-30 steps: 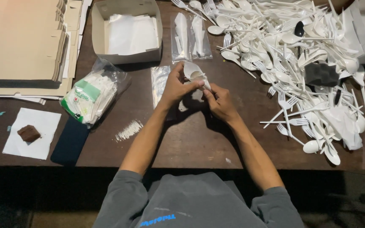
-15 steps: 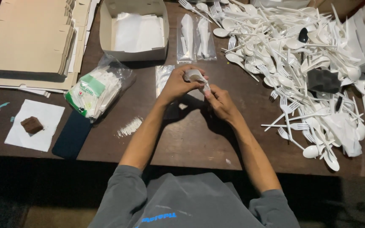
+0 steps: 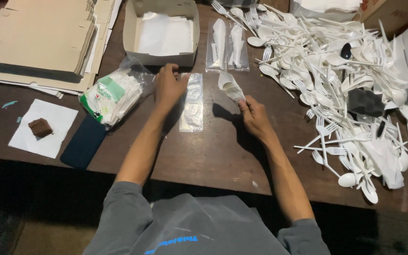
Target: The person is individually wrapping plastic forks and spoons into plastic sleeves on a work table.
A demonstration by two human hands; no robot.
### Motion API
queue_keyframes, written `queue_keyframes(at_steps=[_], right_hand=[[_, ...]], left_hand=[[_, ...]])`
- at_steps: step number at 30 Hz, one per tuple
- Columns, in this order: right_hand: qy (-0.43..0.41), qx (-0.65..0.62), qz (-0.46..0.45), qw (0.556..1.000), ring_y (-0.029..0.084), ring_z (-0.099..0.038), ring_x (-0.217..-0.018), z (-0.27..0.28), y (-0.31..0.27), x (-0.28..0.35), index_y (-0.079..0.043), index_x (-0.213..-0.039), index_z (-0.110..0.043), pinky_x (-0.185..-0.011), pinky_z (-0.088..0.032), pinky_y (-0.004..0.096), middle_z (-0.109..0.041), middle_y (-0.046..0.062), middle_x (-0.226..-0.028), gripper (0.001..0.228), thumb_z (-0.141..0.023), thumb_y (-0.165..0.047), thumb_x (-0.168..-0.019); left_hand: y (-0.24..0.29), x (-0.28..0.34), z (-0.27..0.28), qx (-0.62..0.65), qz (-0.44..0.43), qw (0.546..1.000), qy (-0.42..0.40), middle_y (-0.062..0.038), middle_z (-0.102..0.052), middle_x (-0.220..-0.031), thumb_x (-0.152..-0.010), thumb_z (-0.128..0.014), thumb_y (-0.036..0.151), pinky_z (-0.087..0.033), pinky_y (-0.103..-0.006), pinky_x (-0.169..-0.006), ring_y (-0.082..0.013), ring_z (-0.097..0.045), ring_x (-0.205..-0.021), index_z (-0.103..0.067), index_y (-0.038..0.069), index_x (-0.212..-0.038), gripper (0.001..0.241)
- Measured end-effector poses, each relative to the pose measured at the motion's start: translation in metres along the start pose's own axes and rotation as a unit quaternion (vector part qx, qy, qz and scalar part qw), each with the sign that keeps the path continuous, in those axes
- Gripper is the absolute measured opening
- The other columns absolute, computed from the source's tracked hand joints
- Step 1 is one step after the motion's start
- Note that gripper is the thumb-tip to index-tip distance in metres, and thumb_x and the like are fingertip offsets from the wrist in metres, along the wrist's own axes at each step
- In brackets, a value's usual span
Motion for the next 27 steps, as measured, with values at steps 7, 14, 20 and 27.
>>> queue_keyframes(at_steps=[7, 14, 20, 27], right_hand=[[-0.006, 0.003, -0.006, 1.0, 0.043, -0.07, -0.09, -0.003, -0.003, 0.001, -0.005, -0.108, -0.07, -0.081, -0.053, 0.051, -0.071, 0.023, -0.089, 0.028, -0.053, -0.027, -0.111], [0.009, 0.016, 0.0, 1.0, 0.04, -0.07, -0.084, 0.002, -0.005, 0.0, -0.005, -0.102, -0.068, -0.076, -0.053, 0.049, -0.07, 0.021, -0.084, 0.028, -0.05, -0.025, -0.111], [0.025, 0.015, 0.003, 1.0, 0.041, -0.07, -0.086, 0.006, -0.008, -0.001, -0.004, -0.103, -0.068, -0.076, -0.053, 0.05, -0.069, 0.022, -0.085, 0.026, -0.052, -0.023, -0.111], [0.031, 0.018, -0.022, 0.999, 0.034, -0.07, -0.078, 0.021, 0.008, 0.0, -0.01, -0.102, -0.071, -0.074, -0.053, 0.046, -0.07, 0.014, -0.078, 0.028, -0.053, -0.029, -0.111]], left_hand=[[0.002, 0.017, -0.018, -0.119, 0.005, 0.988, -0.096, -0.02, -0.06, -0.124, -0.091, -0.076, 0.04, -0.047, -0.056, -0.093, -0.0412, -0.059, -0.116, -0.057, 0.0, -0.136, 0.064], [0.012, 0.015, -0.011, -0.04, 0.019, 0.997, -0.071, -0.003, -0.077, -0.089, -0.083, -0.08, 0.014, -0.038, -0.0497, -0.095, -0.0306, -0.072, -0.096, -0.065, 0.008, -0.123, 0.043], [0.0, 0.006, -0.033, 0.231, 0.035, 0.97, -0.072, -0.017, -0.063, -0.113, -0.076, -0.083, -0.006, -0.059, -0.0422, -0.087, -0.031, -0.071, -0.098, -0.035, 0.015, -0.144, 0.086], [0.034, 0.009, -0.051, 0.359, -0.001, 0.917, -0.173, -0.027, -0.072, -0.109, -0.085, -0.075, -0.008, -0.063, -0.0409, -0.081, -0.0307, -0.073, -0.093, -0.004, 0.016, -0.163, 0.109]])
Point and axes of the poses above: each hand's wrist, its own x-axis away from the middle knuckle, its own z-axis out of the back of the hand, y = z × x, the point moved 7 cm from there along -x, towards the middle knuckle
